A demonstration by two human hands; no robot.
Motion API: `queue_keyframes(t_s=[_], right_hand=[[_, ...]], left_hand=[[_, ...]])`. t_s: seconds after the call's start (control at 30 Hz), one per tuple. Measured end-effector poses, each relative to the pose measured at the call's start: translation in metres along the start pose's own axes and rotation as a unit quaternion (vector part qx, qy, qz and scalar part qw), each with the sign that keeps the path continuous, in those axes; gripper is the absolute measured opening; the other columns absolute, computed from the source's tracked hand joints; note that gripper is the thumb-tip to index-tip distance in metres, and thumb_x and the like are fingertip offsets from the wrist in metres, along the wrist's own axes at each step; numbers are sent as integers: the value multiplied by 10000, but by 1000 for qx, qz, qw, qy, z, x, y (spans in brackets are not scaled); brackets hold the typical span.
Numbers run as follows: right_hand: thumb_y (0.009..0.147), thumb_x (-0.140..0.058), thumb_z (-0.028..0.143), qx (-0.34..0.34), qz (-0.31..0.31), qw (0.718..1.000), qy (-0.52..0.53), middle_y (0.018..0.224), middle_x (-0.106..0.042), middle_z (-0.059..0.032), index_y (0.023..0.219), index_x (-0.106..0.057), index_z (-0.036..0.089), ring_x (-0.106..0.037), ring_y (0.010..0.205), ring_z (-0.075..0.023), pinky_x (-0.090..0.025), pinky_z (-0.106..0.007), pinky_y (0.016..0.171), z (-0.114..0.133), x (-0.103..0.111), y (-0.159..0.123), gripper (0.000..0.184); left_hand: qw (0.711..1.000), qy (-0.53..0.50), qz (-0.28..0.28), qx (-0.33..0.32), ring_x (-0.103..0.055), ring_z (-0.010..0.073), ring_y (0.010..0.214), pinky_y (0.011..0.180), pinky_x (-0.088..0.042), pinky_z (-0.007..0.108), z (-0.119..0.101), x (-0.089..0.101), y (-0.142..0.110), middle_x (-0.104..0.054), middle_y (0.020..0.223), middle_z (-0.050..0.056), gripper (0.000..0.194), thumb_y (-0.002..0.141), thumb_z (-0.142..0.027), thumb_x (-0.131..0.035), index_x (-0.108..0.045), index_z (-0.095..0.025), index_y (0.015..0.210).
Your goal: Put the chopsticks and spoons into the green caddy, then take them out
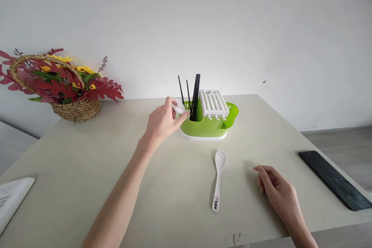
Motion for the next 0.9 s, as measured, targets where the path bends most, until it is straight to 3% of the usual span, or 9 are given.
queue_keyframes(t_s=[0.47, 0.9], right_hand=[[967, -553, 681, 1, 0, 1000, 8, 616, -556, 27, 1101, -718, 229, -544, 616, -175, -419, -275, 602, 1, 0, -1, 500], [948, -538, 702, -10, -4, 1000, 3, 605, -557, 36, 1065, -707, 246, -542, 608, -172, -419, -265, 603, -1, 0, -1, 500]], left_hand=[[1000, -7, -10, 4, -677, 233, 704, 626, -390, 316, 5, 4, 1, -700, 770, -20, 364, 965, -547, -607, -485, -253, 1140], [999, -37, 8, 9, -685, 210, 695, 689, -447, 317, 11, 4, 2, -732, 803, -25, 272, 953, -467, -621, -591, -269, 1137]])
Point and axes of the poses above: each hand's wrist, its own y-axis towards the middle knuckle, its own x-axis out of the back of the hand, z = x × y, the point moved 5 cm from there along y, towards the middle knuckle
